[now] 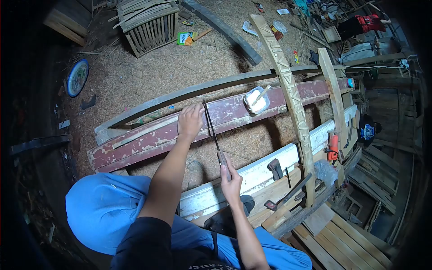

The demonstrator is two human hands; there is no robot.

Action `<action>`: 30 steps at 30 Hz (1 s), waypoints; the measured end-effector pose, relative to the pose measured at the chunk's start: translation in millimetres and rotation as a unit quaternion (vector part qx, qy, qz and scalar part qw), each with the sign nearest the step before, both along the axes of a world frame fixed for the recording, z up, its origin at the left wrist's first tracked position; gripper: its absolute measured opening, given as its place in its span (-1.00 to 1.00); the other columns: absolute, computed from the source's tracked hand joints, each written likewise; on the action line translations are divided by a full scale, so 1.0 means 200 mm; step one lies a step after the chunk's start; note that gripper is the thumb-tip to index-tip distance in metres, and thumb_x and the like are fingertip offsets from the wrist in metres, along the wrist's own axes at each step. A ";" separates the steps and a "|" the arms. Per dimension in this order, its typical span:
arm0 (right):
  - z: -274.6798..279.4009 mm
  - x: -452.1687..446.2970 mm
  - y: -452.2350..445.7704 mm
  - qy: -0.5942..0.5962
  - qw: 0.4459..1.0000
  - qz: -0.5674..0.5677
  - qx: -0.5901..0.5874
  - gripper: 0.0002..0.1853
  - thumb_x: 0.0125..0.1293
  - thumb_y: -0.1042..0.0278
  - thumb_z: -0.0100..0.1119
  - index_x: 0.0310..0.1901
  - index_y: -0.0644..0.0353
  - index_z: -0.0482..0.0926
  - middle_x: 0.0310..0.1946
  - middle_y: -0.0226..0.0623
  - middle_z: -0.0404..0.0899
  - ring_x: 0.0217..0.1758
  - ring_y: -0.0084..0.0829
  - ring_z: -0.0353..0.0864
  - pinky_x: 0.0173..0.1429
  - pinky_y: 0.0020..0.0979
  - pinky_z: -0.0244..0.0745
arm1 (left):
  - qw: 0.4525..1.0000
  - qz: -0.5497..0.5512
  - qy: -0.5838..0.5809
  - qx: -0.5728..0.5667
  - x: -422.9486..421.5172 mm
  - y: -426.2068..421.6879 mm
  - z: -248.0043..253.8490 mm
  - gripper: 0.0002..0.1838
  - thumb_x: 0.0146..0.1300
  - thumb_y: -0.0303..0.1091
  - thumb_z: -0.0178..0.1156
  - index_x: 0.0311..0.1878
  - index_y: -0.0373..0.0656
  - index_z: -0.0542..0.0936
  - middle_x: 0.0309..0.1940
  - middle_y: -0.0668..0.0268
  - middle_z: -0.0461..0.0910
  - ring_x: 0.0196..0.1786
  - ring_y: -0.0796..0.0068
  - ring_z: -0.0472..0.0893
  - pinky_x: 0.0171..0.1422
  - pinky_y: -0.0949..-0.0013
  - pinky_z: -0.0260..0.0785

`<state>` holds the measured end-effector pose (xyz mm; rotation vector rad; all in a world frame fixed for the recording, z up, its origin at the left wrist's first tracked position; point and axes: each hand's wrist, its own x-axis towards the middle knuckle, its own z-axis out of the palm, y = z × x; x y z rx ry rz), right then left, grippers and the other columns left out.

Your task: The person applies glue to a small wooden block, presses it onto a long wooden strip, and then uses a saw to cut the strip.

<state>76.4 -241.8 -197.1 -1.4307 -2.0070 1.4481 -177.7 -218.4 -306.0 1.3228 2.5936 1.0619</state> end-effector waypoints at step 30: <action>-0.07 -0.43 0.27 -0.013 0.998 0.043 0.049 -0.57 0.59 0.26 0.14 0.38 0.25 0.58 0.14 0.16 0.71 0.24 -0.08 0.75 0.24 -0.21 0.59 | 1.000 0.000 0.026 0.017 0.01 0.01 -0.05 -0.83 0.42 -0.36 0.20 -0.04 -0.23 0.63 -0.07 0.13 0.74 0.07 0.11 0.70 0.27 0.09 0.49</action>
